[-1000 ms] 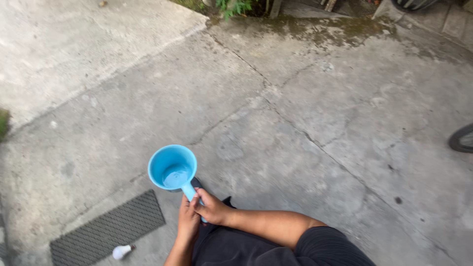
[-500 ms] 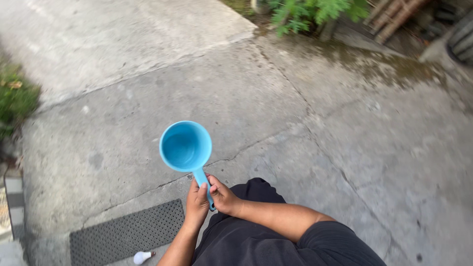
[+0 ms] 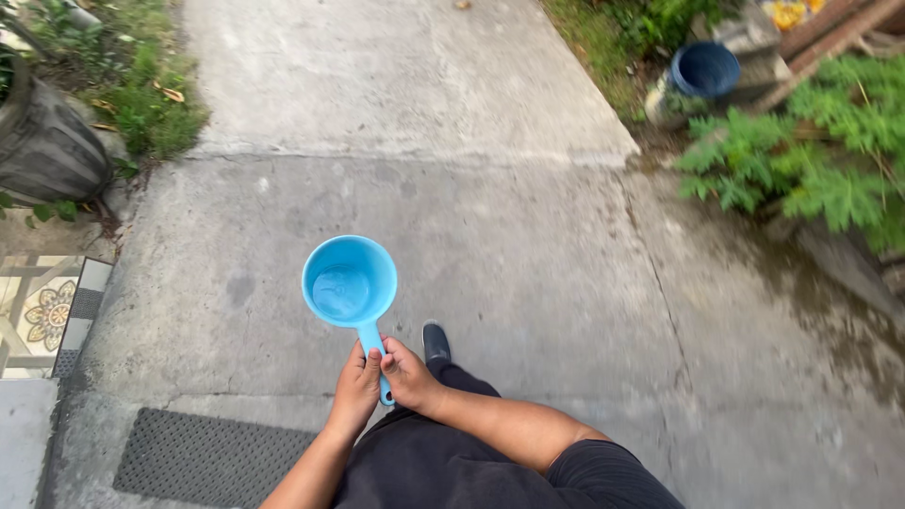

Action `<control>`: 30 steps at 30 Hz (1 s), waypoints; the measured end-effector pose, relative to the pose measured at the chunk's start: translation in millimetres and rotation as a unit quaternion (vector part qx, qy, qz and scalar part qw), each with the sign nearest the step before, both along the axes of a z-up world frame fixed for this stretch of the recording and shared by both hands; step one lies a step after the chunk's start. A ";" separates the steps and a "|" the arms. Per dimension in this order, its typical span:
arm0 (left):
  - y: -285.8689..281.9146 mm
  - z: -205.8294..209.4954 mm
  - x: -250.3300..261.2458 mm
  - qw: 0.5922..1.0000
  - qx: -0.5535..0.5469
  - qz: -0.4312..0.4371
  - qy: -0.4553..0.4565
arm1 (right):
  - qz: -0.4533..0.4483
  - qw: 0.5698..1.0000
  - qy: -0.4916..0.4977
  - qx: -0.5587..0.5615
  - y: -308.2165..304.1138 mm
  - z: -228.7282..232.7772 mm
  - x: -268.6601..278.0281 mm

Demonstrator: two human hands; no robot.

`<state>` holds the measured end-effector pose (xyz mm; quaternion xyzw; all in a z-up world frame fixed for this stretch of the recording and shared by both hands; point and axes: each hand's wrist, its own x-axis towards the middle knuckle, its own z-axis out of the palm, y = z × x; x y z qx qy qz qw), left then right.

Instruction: The person fills a plastic scoop with water from a tap, carries it across a paved yard, and pours the water into the base of several plants in large pots.

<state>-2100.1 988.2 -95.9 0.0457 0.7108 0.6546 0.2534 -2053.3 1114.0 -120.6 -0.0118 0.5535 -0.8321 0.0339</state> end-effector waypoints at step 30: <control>119.5 -41.8 -783.5 0.987 0.110 0.002 -0.119 | 0.037 0.994 -0.033 0.100 136.8 -38.4 -789.6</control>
